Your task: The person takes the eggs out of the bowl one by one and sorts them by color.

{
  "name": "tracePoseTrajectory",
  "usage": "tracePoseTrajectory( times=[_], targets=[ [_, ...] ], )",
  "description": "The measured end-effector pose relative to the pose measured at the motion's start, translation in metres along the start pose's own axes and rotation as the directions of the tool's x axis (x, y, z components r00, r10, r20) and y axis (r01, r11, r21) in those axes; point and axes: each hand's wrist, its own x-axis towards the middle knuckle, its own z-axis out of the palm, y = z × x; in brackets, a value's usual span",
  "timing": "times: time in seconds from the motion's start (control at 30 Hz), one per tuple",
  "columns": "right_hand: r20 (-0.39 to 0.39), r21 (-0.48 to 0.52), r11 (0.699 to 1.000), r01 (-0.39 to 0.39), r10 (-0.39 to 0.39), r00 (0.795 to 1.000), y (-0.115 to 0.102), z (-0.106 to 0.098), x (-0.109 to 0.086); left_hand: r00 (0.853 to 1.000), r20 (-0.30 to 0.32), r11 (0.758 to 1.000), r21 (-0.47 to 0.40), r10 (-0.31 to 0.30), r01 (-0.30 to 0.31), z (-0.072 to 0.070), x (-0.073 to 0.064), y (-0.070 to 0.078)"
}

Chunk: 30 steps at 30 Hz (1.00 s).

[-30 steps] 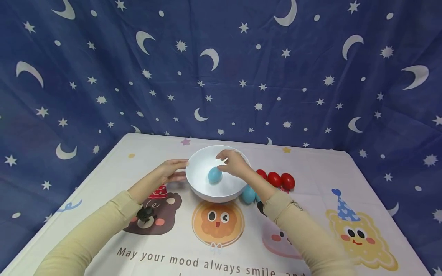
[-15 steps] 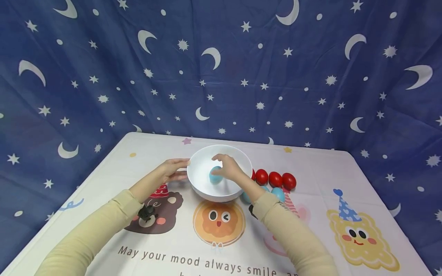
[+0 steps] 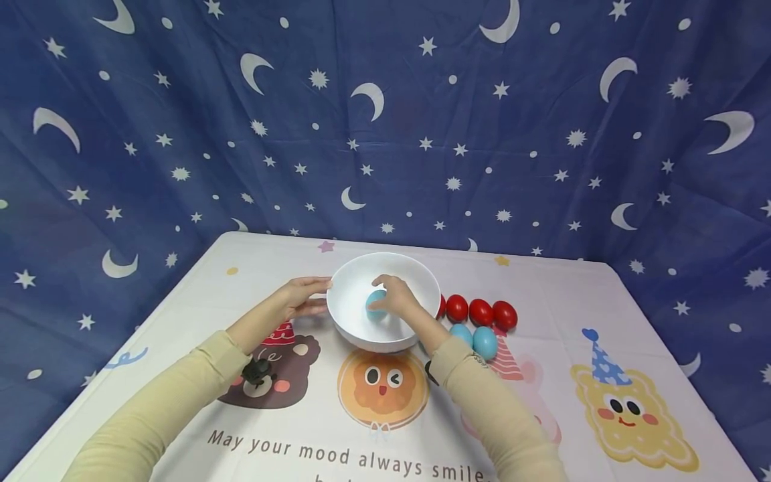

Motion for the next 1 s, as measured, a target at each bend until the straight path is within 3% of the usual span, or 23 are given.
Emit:
tracePoseTrajectory(
  times=[1.0],
  targets=[
    [0.012,-0.011,0.998,0.064,-0.064,0.998,-0.002,-0.011,-0.005,1.0,-0.012,1.0,0.028,-0.004,0.005,0.001,-0.001,0.002]
  ],
)
